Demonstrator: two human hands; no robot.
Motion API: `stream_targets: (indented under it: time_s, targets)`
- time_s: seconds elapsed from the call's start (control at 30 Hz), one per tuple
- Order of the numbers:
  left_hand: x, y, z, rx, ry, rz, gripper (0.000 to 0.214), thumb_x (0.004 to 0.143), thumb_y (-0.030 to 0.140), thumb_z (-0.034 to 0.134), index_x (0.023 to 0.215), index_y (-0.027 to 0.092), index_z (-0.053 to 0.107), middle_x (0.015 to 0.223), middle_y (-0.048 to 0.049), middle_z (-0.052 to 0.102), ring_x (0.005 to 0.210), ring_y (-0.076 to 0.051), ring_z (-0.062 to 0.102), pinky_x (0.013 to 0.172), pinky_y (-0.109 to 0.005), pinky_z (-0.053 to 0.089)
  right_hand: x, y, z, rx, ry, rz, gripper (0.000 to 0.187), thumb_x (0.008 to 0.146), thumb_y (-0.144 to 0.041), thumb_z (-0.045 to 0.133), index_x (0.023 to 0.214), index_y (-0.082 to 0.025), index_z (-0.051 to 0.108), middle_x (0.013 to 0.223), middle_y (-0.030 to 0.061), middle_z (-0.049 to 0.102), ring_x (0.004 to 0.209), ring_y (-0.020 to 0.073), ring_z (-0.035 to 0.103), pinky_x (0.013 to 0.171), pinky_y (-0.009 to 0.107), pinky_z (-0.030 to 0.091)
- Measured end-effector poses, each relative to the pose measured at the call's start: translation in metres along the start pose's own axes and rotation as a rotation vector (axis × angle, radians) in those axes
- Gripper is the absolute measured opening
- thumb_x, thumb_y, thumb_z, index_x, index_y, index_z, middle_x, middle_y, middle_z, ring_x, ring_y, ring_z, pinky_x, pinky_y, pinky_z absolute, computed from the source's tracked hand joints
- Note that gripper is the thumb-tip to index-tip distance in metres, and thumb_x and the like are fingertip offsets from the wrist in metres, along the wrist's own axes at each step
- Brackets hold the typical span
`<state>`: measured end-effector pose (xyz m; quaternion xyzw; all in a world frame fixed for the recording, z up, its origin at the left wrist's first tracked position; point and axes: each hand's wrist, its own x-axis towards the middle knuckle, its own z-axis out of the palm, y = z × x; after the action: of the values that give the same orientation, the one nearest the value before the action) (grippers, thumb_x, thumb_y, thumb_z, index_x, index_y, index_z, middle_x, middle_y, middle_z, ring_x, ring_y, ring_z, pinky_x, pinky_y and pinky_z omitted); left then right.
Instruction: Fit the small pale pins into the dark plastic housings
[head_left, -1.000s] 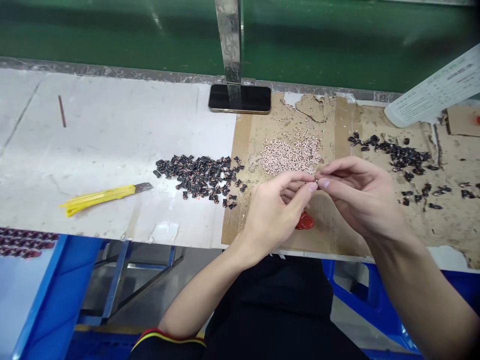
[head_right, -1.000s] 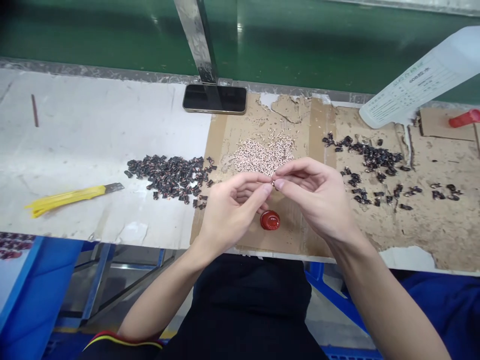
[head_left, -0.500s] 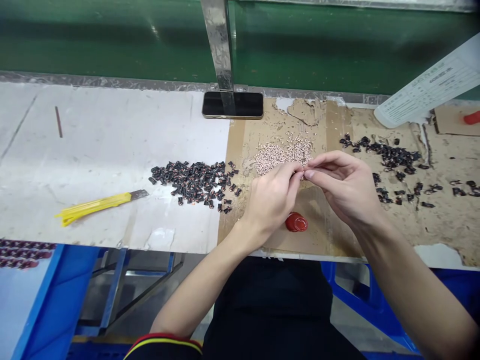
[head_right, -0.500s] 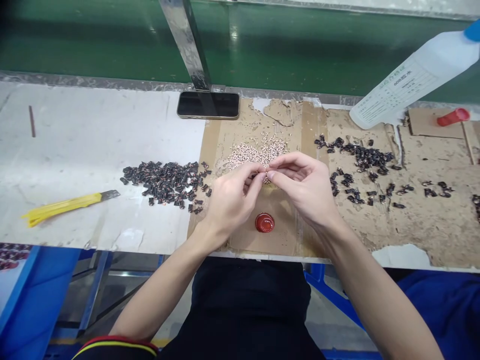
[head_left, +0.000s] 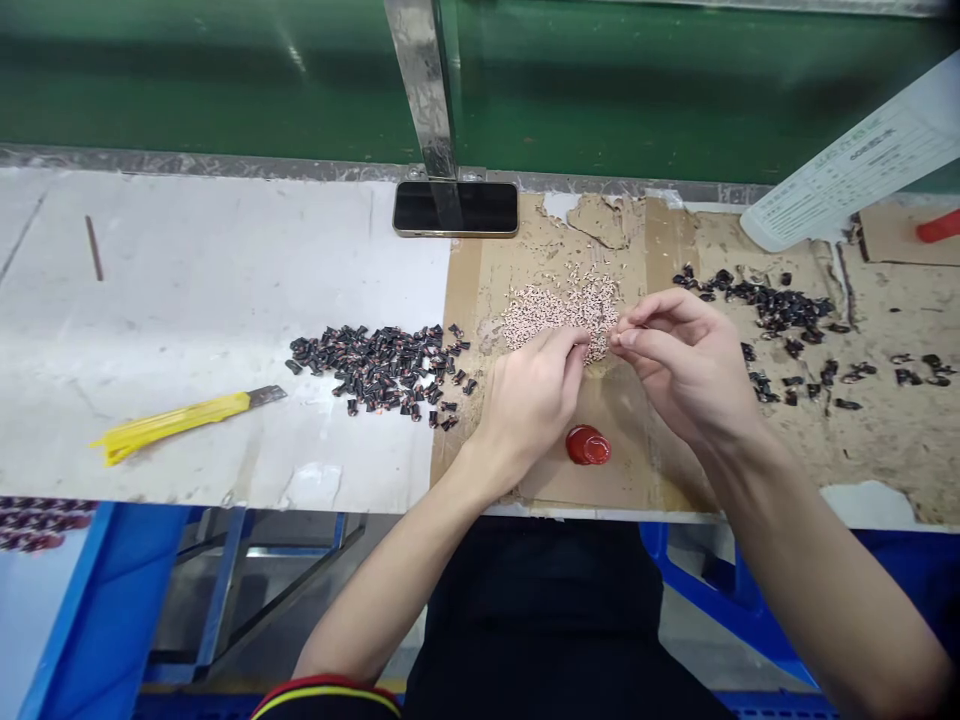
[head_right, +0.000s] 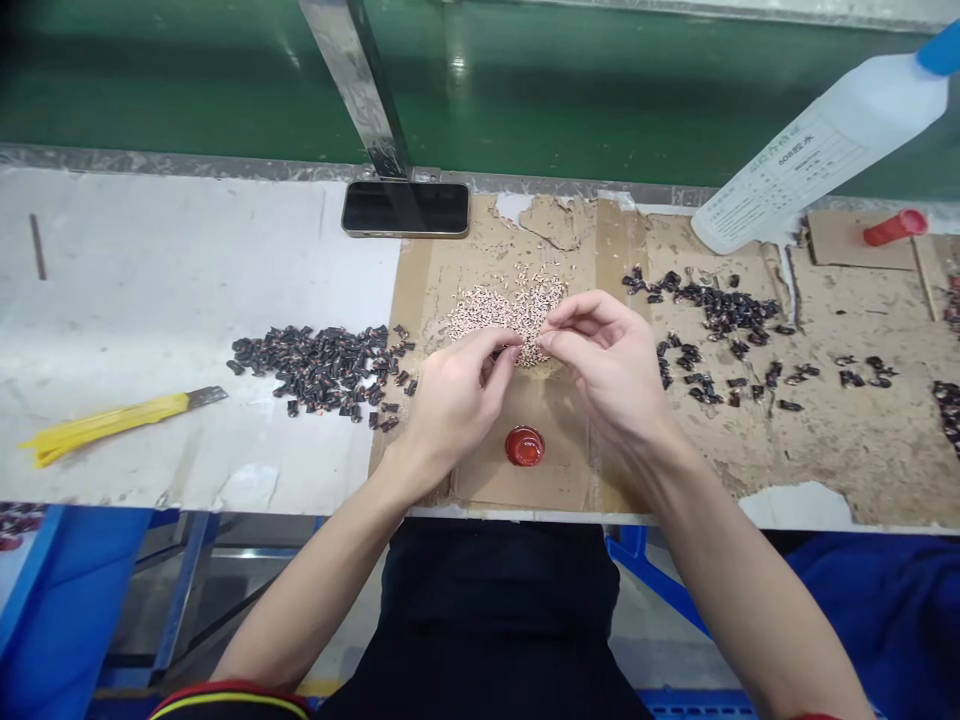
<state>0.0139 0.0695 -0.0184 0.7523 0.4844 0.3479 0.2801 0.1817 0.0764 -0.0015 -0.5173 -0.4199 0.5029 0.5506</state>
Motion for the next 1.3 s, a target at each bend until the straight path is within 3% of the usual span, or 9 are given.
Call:
stream_targets:
  time_s: [0.1,0.2,0.3,0.5,0.73,0.93,1.17,1.3]
  targets:
    - [-0.001,0.003,-0.003,-0.178,0.01,-0.063,0.019,0.102,0.019,0.059,0.111,0.019,0.077,0.095,-0.0038,0.082,0.072,-0.015,0.069,0.07,-0.03,0.052,-0.002,-0.002,-0.006,0.085,-0.097,0.089,0.021,0.069,-0.013,0.087,0.079,-0.025,0.073,0.075,-0.0033,0.069,0.072,0.0114,0.066,0.067,0.025,0.061]
    - [-0.003,0.009,-0.006,-0.441,-0.021,-0.189,0.017,0.1,0.025,0.064,0.105,0.021,0.08,0.084,-0.0018,0.08,0.063,-0.013,0.065,0.06,-0.027,0.05,-0.01,-0.004,-0.01,0.027,-0.152,0.011,0.021,0.073,-0.012,0.087,0.084,-0.026,0.075,0.081,-0.0027,0.072,0.078,0.0115,0.069,0.072,0.024,0.061]
    - [-0.005,0.014,-0.012,-0.607,-0.07,-0.259,0.016,0.097,0.026,0.068,0.103,0.02,0.081,0.087,-0.0038,0.08,0.073,-0.016,0.072,0.065,-0.028,0.054,-0.019,-0.008,-0.012,-0.062,-0.191,-0.104,0.021,0.078,-0.009,0.084,0.087,-0.026,0.076,0.089,-0.0018,0.075,0.085,0.0119,0.072,0.079,0.023,0.063]
    - [-0.012,0.019,-0.023,-0.631,-0.086,-0.258,0.015,0.097,0.031,0.071,0.101,0.02,0.081,0.089,-0.0047,0.08,0.075,-0.017,0.072,0.066,-0.028,0.055,-0.03,-0.019,-0.008,-0.194,-0.202,-0.259,0.03,0.073,-0.002,0.087,0.091,-0.024,0.077,0.091,-0.0018,0.077,0.086,0.0118,0.074,0.079,0.021,0.064]
    - [-0.022,0.027,-0.029,-0.653,-0.133,-0.242,0.015,0.101,0.032,0.066,0.097,0.02,0.074,0.079,0.0006,0.068,0.067,-0.012,0.061,0.062,-0.024,0.048,-0.046,-0.022,-0.003,-0.355,-0.188,-0.431,0.029,0.083,-0.001,0.079,0.1,-0.024,0.081,0.098,0.0012,0.076,0.095,0.0129,0.073,0.081,0.022,0.064]
    - [-0.031,0.037,-0.034,-0.9,-0.177,-0.409,0.012,0.095,0.028,0.075,0.087,0.019,0.073,0.069,0.0025,0.064,0.061,-0.009,0.057,0.057,-0.021,0.045,-0.058,-0.02,-0.006,-0.411,-0.244,-0.545,0.036,0.083,0.004,0.076,0.105,-0.024,0.08,0.099,0.0007,0.078,0.093,0.0133,0.074,0.08,0.025,0.062]
    - [-0.041,0.04,-0.036,-0.978,-0.186,-0.479,0.008,0.088,0.025,0.083,0.091,0.019,0.079,0.074,0.0015,0.074,0.053,-0.006,0.056,0.049,-0.018,0.044,-0.067,-0.021,-0.006,-0.35,-0.296,-0.426,0.026,0.091,-0.001,0.07,0.104,-0.022,0.074,0.104,0.0031,0.073,0.101,0.0148,0.071,0.085,0.026,0.061]
    - [-0.052,0.035,-0.038,-1.08,-0.183,-0.57,0.028,0.083,0.021,0.089,0.108,0.022,0.076,0.082,0.0013,0.081,0.063,-0.008,0.07,0.059,-0.015,0.055,-0.08,-0.02,-0.011,-0.353,-0.259,-0.323,0.018,0.095,-0.007,0.068,0.101,-0.023,0.072,0.104,0.0033,0.071,0.097,0.0146,0.07,0.083,0.027,0.06]
